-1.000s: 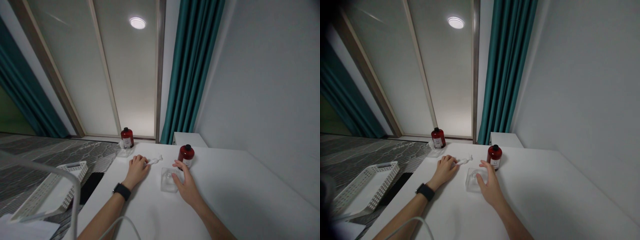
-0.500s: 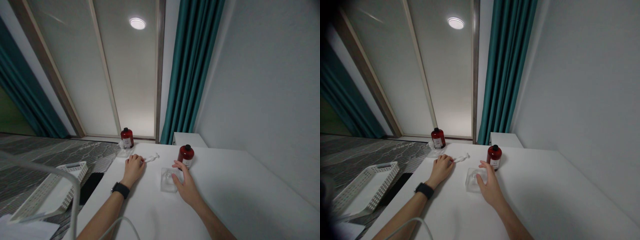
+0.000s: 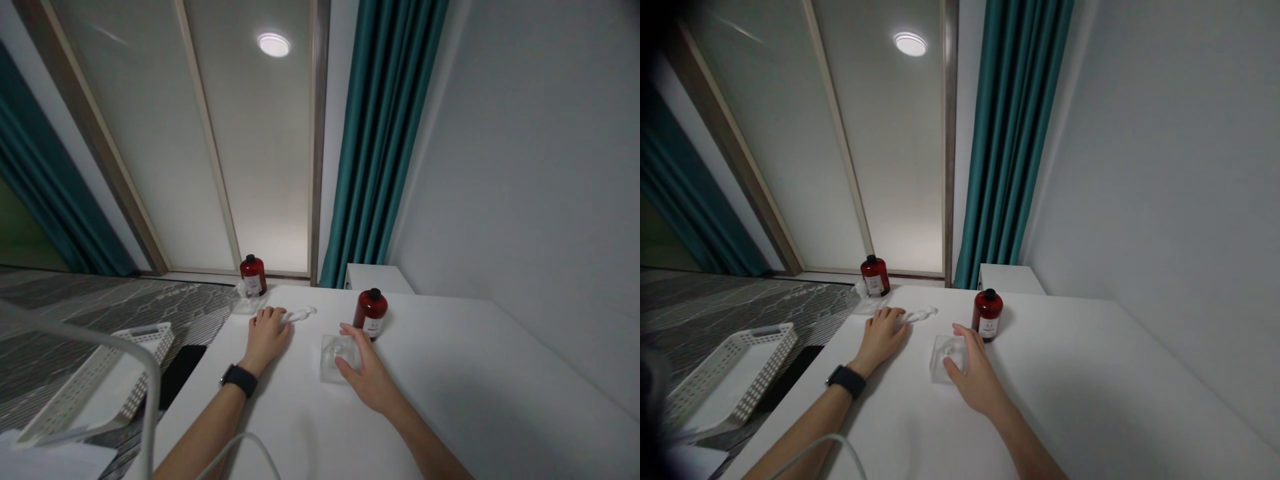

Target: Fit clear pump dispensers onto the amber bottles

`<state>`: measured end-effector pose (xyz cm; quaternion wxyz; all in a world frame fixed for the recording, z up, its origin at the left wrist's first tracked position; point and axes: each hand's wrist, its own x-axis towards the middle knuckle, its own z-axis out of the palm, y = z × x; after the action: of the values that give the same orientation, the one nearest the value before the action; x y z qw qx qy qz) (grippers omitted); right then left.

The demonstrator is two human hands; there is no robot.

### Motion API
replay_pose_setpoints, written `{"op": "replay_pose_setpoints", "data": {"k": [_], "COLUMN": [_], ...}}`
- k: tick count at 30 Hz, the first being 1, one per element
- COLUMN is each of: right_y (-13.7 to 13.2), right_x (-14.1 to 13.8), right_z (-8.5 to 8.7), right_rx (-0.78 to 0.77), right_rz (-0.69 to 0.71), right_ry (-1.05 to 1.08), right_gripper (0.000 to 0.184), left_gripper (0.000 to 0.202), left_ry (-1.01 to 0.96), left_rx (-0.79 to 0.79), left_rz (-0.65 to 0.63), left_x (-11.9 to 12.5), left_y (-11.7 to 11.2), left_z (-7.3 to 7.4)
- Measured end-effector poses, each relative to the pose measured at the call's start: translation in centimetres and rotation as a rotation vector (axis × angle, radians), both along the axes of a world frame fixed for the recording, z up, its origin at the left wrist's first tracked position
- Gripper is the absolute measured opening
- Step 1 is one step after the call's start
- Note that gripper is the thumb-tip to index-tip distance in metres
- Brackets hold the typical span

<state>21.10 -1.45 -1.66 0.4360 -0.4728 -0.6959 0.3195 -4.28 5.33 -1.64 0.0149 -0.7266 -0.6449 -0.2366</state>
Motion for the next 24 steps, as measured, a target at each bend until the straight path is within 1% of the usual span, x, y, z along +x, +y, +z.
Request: {"op": "replay_pose_setpoints", "data": {"k": [2,4,6,7,9,11,13,15,19,22,24], "right_y": [0.0,0.0,0.0,0.1,0.1,0.2,0.2,0.3,0.3,0.2,0.2], "right_x": [0.0,0.1,0.1,0.1,0.1,0.0,0.1,0.1,0.1,0.0,-0.1], "right_z": [0.1,0.3,0.3,0.4,0.4,0.4,0.3,0.2,0.1,0.3,0.6], "right_rx": [-0.015,-0.025,-0.032,-0.036,-0.038,-0.040,-0.043,-0.043,-0.016,0.033,0.112], "right_rz": [0.011,0.034,0.064,0.077,0.092,0.097,0.099,0.099,0.093,0.067,0.035], "right_ry": [0.007,0.011,0.017,0.023,0.040,0.057,0.068,0.074,0.050,0.015,-0.003], "right_gripper": [0.058,0.059,0.059,0.059,0.060,0.060,0.059,0.059,0.058,0.055,0.046], "left_gripper": [0.026,0.023,0.021,0.022,0.025,0.034,0.045,0.050,0.049,0.049,0.049], "left_ry": [-0.020,-0.088,-0.279,-0.361,-0.439,-0.446,-0.434,-0.431,-0.461,-0.488,-0.498], "left_rx": [0.032,0.068,0.107,0.094,0.036,-0.040,-0.097,-0.128,-0.170,-0.179,-0.169], "left_rz": [-0.030,-0.119,-0.318,-0.412,-0.552,-0.659,-0.732,-0.767,-0.794,-0.773,-0.747], "left_x": [0.4,1.1,2.1,2.6,3.6,4.2,4.6,4.6,4.5,4.4,4.3], "left_y": [-0.2,-0.7,-1.6,-2.1,-3.2,-4.0,-4.3,-4.3,-3.8,-3.5,-3.4], "left_z": [0.5,1.2,1.8,2.1,2.4,2.5,2.3,2.0,1.7,1.7,1.6]}}
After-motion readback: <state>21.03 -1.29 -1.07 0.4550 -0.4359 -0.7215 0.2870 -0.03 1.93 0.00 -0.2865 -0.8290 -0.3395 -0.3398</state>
